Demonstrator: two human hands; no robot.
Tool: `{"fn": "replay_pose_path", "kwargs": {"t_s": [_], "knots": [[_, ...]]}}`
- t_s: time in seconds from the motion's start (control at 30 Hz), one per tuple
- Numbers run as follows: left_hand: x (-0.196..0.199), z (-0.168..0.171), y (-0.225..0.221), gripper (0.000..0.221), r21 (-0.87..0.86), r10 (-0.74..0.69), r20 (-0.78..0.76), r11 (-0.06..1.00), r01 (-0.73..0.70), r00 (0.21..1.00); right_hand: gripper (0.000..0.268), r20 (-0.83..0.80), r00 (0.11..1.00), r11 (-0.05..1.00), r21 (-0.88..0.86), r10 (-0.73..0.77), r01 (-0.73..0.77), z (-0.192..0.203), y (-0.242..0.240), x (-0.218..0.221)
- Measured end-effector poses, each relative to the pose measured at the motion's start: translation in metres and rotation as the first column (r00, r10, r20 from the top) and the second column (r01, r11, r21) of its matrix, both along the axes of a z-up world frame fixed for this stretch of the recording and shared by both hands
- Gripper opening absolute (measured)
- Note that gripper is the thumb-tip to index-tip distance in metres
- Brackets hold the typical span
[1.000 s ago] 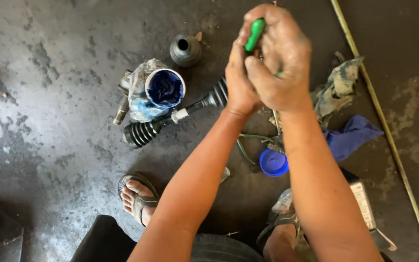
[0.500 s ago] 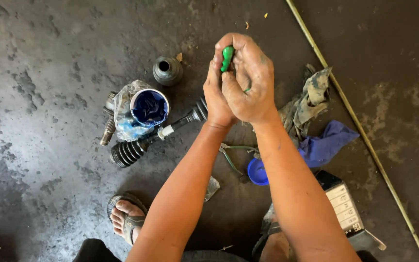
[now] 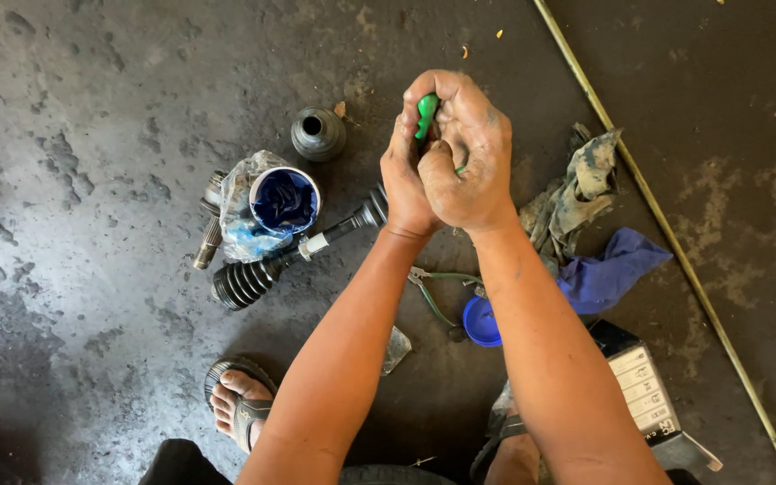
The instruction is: The person sits on the workshop floor assembling a driveshaft with a CV joint. They fit a new rubber boot over the joint, use pliers to secure it, tap components with a punch, and wipe the assembly with a blue cloth.
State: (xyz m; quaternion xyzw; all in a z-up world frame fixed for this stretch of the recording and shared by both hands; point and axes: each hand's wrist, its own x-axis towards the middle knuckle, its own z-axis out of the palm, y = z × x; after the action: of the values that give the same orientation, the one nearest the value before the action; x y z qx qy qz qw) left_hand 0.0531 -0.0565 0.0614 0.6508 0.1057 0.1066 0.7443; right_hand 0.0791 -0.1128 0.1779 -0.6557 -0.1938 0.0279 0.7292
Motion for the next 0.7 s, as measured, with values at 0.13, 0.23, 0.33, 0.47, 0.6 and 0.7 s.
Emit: {"fn": "replay_pose_path", "kwargs": {"t_s": [0.13, 0.23, 0.33, 0.47, 0.6, 0.7], "knots": [[-0.002, 0.004, 0.001, 0.044, 0.080, 0.000, 0.003, 0.997, 0.000, 1.000, 0.051, 0.001, 1.000, 1.000, -0.003, -0.014, 0.014, -0.001, 0.001, -0.001], [-0.002, 0.002, 0.002, 0.044, 0.150, 0.002, 0.020, 0.989, -0.005, 1.000, 0.051, -0.002, 1.000, 1.000, 0.012, -0.012, 0.012, -0.002, 0.002, 0.000], [-0.001, 0.011, 0.002, 0.032, -0.006, -0.001, 0.025, 1.000, 0.001, 1.000, 0.050, 0.002, 1.000, 1.000, 0.007, -0.029, 0.029, -0.003, 0.002, -0.001], [-0.002, 0.000, 0.003, 0.035, -0.267, 0.019, -0.087, 0.963, -0.042, 0.996, 0.055, 0.015, 1.000, 1.000, -0.004, 0.004, -0.004, -0.003, -0.003, -0.001], [-0.006, 0.018, 0.030, 0.078, 0.142, -0.274, 0.157, 0.957, 0.253, 0.949, 0.086, 0.008, 0.993, 0.986, -0.120, 0.122, -0.120, 0.008, -0.027, -0.005], [-0.001, 0.026, 0.058, 0.081, -0.006, -0.519, 0.100, 0.853, 0.522, 0.849, 0.103, -0.087, 0.991, 0.989, -0.101, 0.101, -0.109, 0.006, -0.046, -0.012]]}}
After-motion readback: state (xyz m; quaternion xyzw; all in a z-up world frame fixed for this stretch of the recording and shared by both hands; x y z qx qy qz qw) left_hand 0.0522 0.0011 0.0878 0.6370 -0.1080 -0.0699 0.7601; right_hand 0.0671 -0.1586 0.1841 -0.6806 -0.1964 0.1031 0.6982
